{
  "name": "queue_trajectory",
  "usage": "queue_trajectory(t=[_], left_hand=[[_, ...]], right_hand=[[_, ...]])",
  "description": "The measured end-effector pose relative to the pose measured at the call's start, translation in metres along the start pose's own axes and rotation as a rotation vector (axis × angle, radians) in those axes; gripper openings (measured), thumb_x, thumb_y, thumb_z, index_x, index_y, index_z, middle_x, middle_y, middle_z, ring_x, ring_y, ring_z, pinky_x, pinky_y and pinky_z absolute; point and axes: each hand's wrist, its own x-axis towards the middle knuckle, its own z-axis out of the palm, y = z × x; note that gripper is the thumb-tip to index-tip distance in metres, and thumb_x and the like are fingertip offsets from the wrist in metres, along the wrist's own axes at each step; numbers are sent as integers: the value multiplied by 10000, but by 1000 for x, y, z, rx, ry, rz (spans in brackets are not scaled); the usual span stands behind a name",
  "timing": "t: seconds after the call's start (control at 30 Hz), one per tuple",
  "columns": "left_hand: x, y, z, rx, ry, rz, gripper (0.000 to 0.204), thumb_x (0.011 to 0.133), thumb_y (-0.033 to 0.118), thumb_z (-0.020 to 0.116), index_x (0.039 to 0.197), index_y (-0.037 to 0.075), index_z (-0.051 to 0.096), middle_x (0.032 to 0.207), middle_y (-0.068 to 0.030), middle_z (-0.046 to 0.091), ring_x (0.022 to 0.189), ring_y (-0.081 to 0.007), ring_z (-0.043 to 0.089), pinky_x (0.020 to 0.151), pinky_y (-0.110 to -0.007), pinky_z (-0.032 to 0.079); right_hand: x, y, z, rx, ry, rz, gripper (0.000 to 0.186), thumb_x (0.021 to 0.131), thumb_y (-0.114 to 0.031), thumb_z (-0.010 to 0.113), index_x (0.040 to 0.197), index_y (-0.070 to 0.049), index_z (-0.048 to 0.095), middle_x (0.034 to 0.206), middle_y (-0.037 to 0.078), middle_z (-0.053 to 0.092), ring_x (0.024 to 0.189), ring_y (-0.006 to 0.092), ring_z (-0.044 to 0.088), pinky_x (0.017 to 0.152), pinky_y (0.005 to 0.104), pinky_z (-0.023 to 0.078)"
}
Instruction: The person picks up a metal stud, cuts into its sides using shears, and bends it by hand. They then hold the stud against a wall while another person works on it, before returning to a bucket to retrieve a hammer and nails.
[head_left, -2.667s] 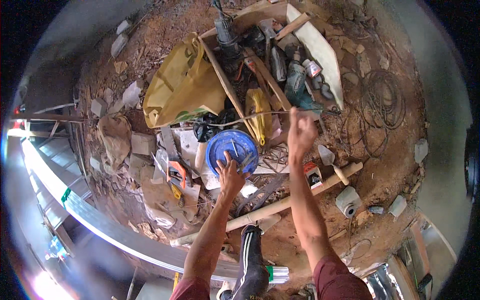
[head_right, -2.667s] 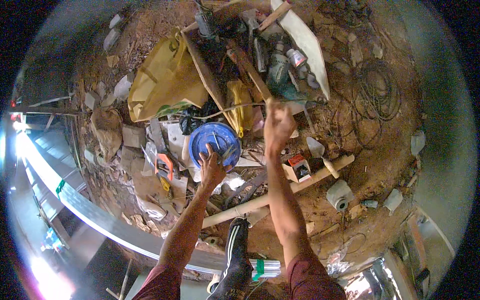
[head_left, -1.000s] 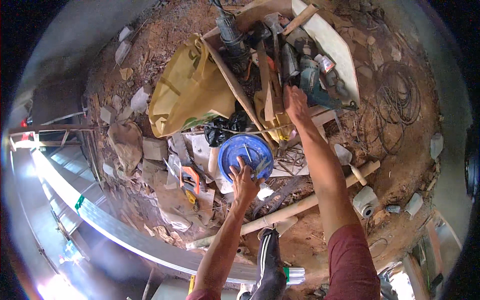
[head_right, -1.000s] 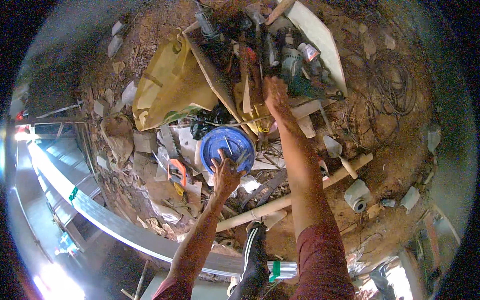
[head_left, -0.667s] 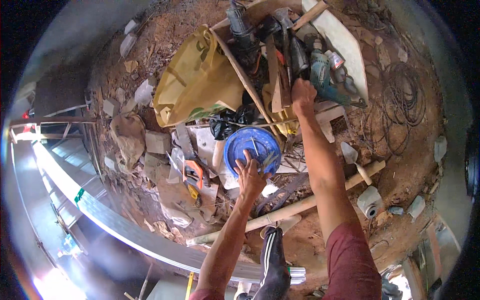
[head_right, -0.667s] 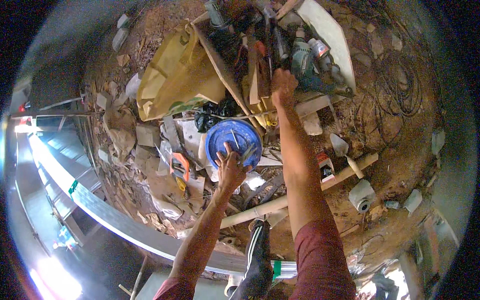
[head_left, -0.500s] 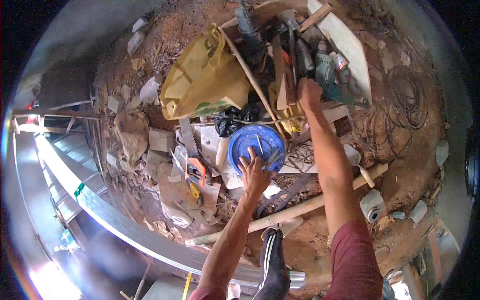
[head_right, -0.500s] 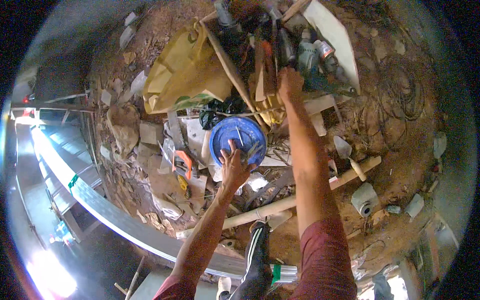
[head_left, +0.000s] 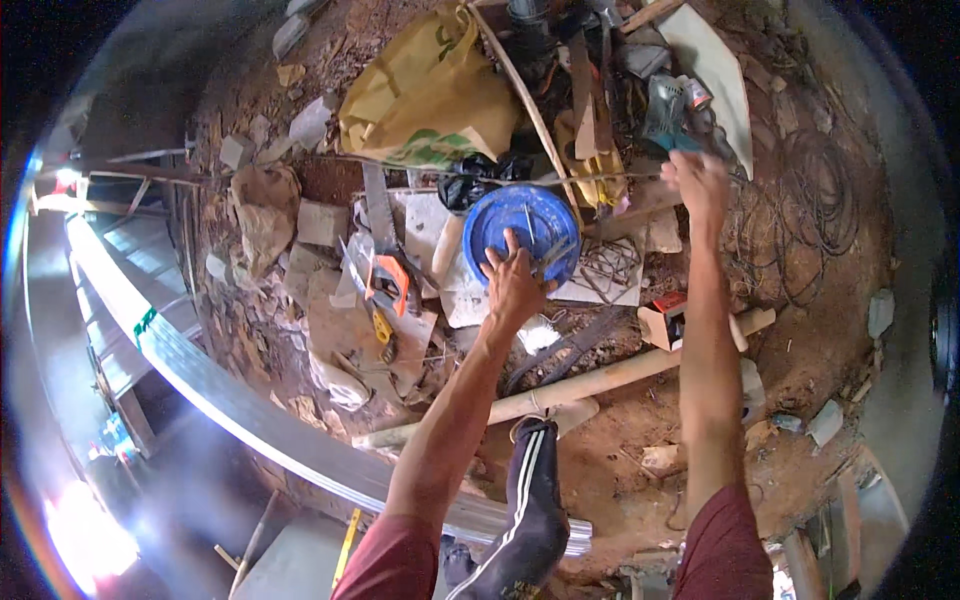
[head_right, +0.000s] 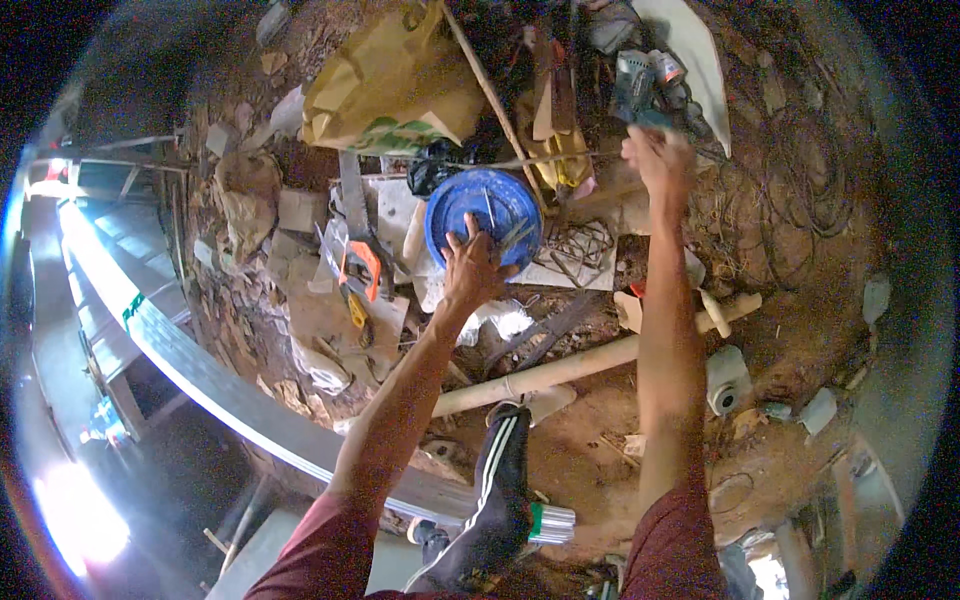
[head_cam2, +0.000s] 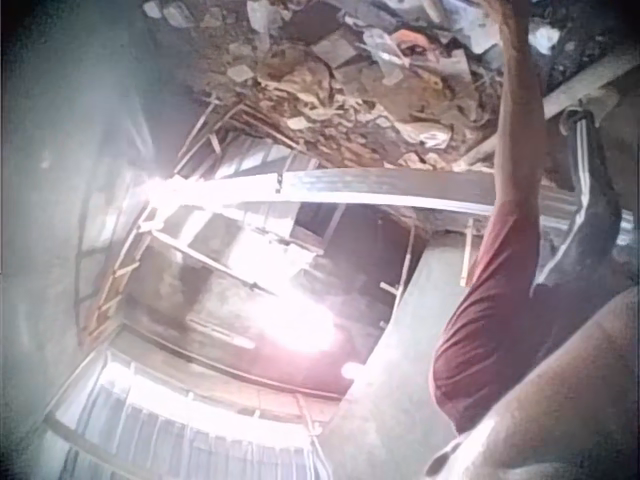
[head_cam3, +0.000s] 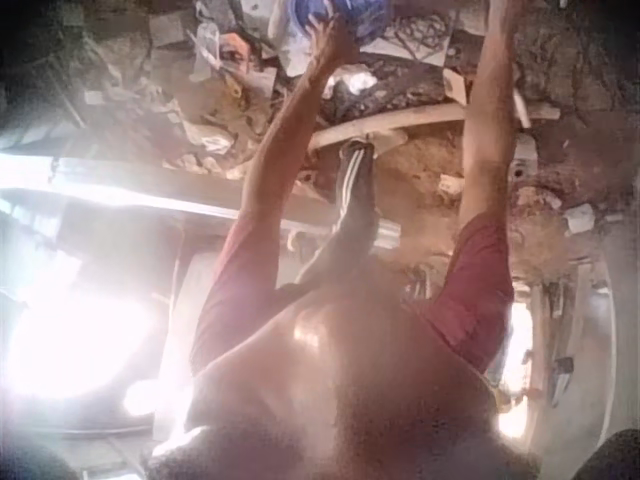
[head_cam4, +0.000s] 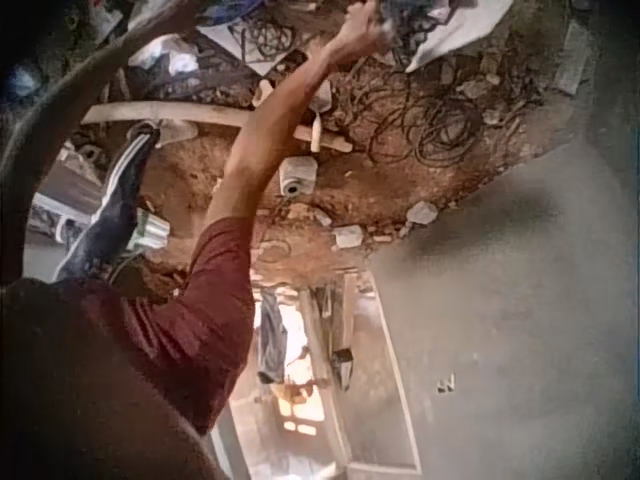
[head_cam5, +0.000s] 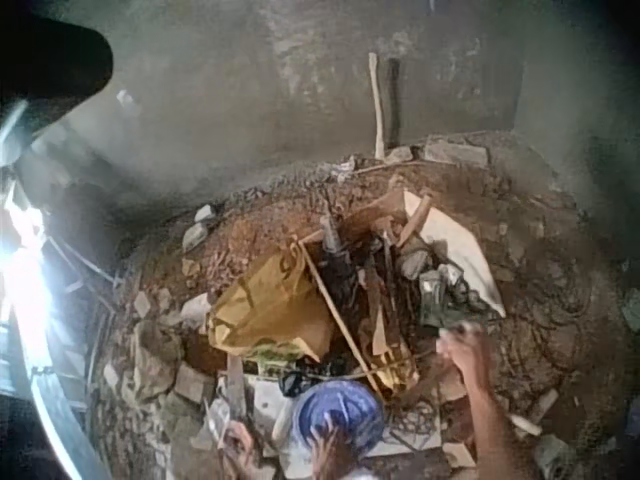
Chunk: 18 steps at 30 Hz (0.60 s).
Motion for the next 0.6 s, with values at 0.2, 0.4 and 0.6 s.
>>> queue_trajectory(t=[0.2, 0.4, 0.6], left_hand=[[-23, 0, -25, -530, 153, -48, 695, 792, 325, 810, 1323, -18, 519, 1246, -268, 619, 1280, -489, 489, 1038, -497, 431], [-150, -65, -34, -569, 384, -107, 572, 857, 255, 765, 1307, -15, 537, 1029, -238, 682, 902, -326, 688, 757, -418, 532], [-319, -156, -5, -776, 416, -508, 392, 866, 202, 761, 1160, 6, 591, 1014, -175, 703, 838, -252, 673, 744, -364, 534]], right_hand=[[-133, 71, 24, 1359, -257, 576, 324, 943, -104, 625, 1198, 89, 577, 1027, 184, 692, 924, 272, 695, 856, 379, 616], [-182, 43, 78, 1015, -530, 447, 193, 949, -93, 628, 1105, 21, 633, 984, 156, 705, 923, 280, 703, 843, 407, 592], [-170, 71, 108, -212, -309, -292, 219, 906, -212, 690, 1031, -35, 658, 905, 141, 709, 786, 255, 692, 695, 380, 542]])
